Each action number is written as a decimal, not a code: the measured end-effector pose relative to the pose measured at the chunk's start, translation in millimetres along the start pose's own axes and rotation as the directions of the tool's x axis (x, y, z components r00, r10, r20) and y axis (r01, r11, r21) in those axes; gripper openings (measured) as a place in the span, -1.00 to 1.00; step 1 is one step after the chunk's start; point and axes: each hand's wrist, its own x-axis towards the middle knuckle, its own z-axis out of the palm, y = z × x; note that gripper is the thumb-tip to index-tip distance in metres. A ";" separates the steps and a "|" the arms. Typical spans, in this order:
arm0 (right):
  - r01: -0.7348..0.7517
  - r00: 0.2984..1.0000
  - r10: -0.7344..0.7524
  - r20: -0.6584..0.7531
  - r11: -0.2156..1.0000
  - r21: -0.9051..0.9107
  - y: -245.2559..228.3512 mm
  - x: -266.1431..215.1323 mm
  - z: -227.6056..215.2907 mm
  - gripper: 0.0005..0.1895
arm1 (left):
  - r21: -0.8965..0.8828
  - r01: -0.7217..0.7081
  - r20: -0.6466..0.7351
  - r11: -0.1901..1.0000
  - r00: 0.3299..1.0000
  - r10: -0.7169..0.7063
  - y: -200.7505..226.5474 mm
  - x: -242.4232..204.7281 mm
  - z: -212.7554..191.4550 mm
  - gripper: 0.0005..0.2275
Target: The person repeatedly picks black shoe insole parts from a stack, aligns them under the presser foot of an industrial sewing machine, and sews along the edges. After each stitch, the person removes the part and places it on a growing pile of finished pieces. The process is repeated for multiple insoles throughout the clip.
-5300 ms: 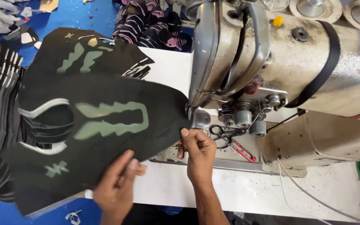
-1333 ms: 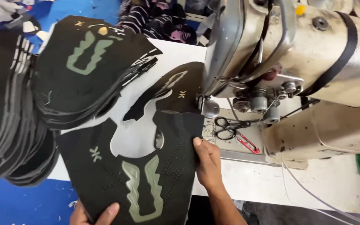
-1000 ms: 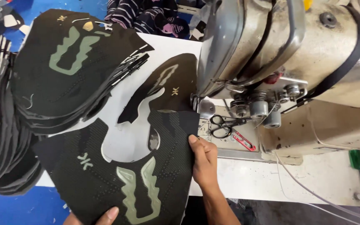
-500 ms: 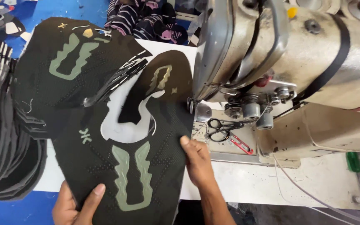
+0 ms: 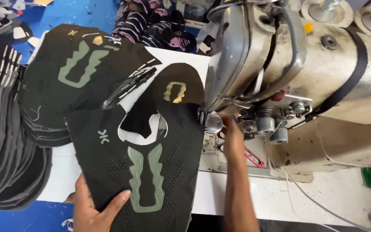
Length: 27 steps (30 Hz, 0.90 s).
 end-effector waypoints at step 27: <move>0.027 0.976 -0.055 0.211 0.990 0.136 -69.1 -101.3 53.1 -0.68 | -0.168 -0.110 -0.026 0.980 0.994 0.107 10.4 -2.4 15.5 -0.16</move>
